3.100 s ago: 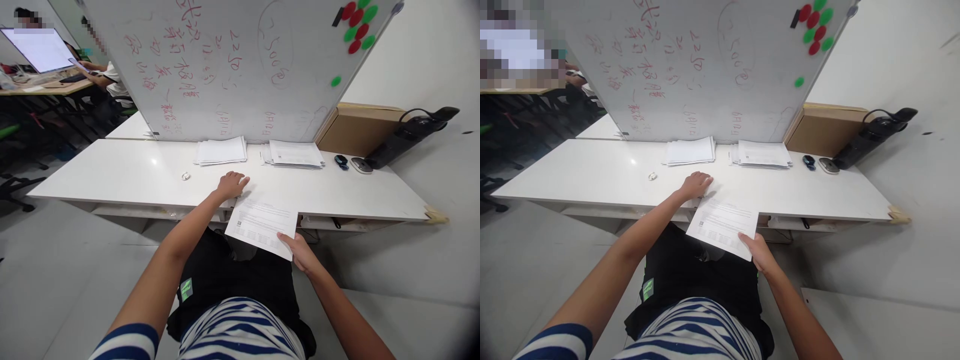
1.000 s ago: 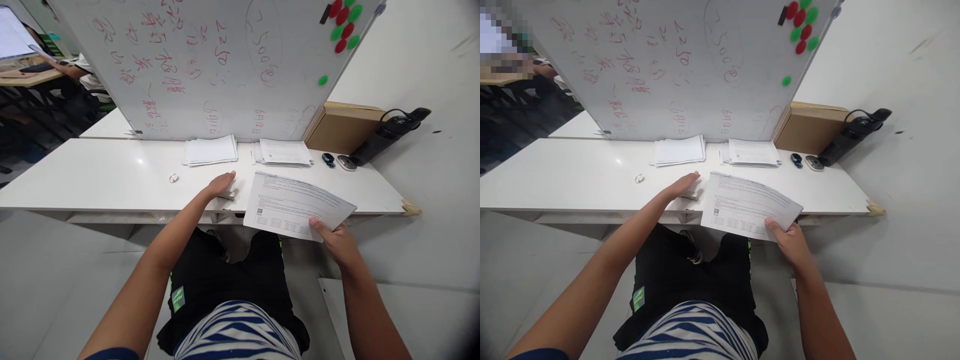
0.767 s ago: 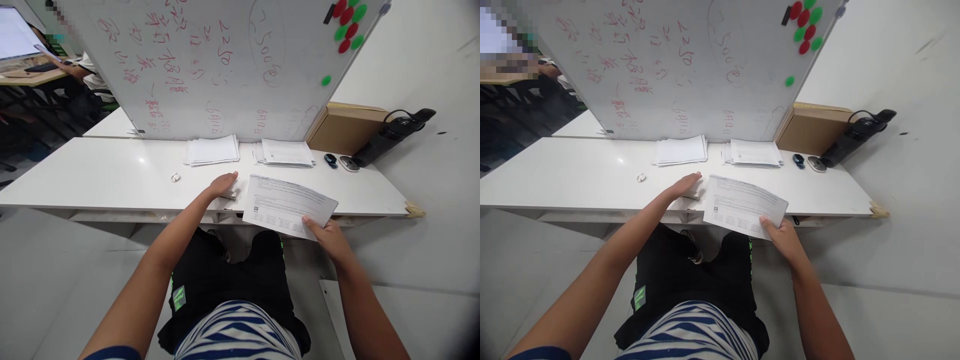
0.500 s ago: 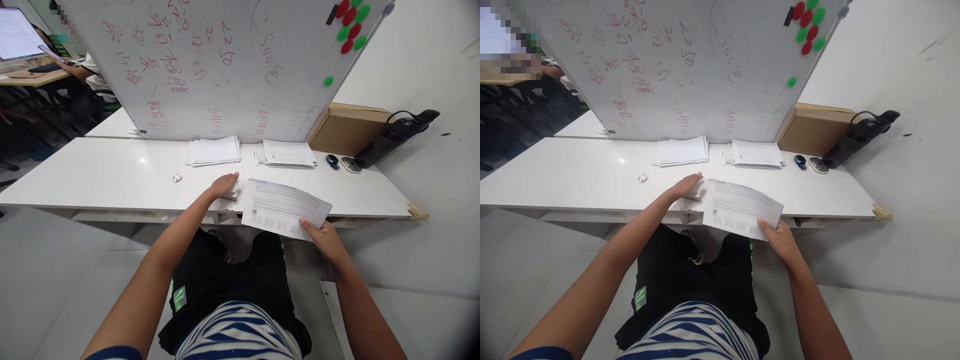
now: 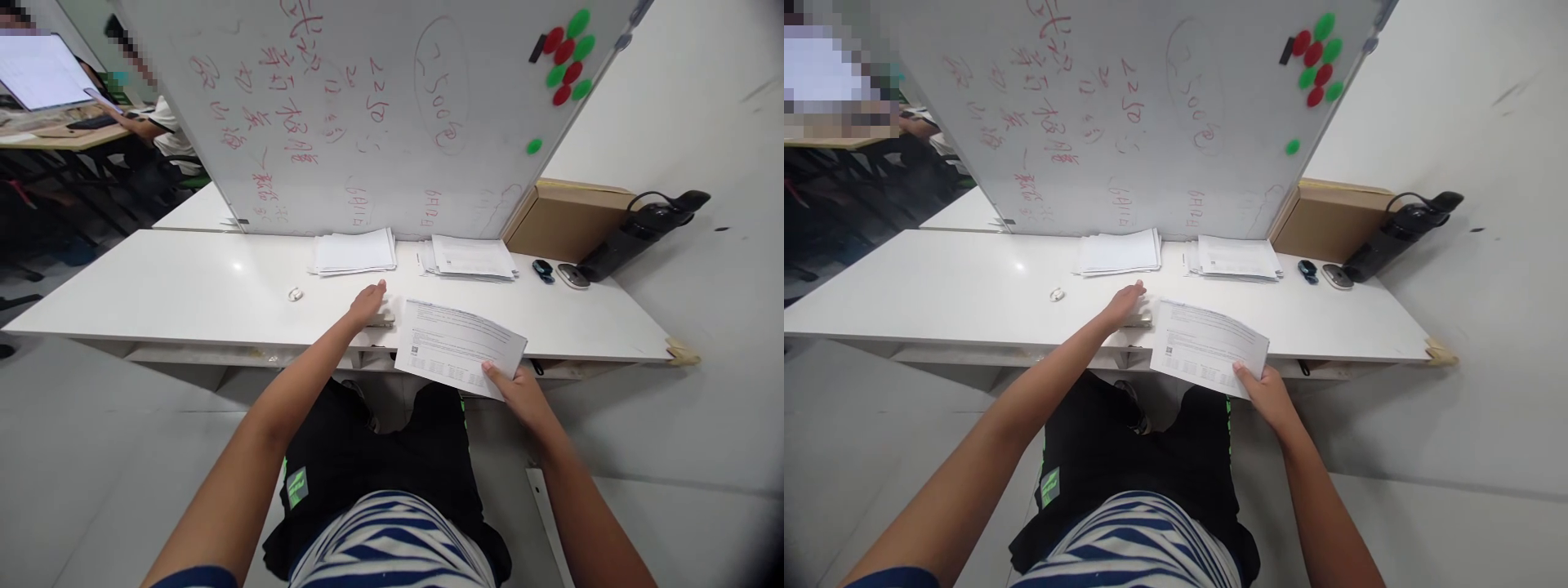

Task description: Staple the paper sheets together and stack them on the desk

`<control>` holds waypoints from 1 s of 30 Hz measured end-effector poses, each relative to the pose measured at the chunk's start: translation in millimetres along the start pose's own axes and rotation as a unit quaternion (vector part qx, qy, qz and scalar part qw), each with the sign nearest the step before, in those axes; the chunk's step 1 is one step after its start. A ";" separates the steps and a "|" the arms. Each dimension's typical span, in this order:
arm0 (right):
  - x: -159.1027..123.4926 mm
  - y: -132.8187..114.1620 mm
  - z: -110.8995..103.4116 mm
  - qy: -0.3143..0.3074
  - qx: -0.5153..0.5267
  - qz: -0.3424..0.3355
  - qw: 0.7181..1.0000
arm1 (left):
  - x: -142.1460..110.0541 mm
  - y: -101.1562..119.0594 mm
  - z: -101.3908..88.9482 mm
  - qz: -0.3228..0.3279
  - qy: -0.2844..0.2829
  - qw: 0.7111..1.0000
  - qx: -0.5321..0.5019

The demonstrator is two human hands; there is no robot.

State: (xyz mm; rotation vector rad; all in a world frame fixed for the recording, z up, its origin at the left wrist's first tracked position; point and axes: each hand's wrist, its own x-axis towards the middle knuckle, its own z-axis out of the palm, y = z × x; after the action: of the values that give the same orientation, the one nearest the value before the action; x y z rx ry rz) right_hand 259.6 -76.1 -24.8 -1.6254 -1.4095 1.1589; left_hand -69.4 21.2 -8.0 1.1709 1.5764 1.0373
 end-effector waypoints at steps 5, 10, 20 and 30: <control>-5.3 -1.6 -3.3 0.015 -0.007 -0.011 1.000 | 0.3 3.6 -28.9 0.041 0.024 0.974 -0.223; -4.9 9.6 -6.9 0.052 0.004 0.008 0.999 | -12.6 -24.1 -73.9 0.123 0.063 0.990 0.017; 48.7 -18.6 29.8 0.225 0.178 -0.096 0.953 | -14.5 -64.5 -99.1 0.220 -0.002 0.834 0.507; 180.3 -118.6 130.8 0.021 0.216 -0.069 0.974 | -8.6 -64.4 -102.0 0.164 -0.054 0.841 0.513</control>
State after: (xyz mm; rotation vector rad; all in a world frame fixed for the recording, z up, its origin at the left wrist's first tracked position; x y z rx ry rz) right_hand 96.8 115.0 1.3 -1.2197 -1.1251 1.2392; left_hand -180.7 -11.7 -41.8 2.2280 1.9177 0.2157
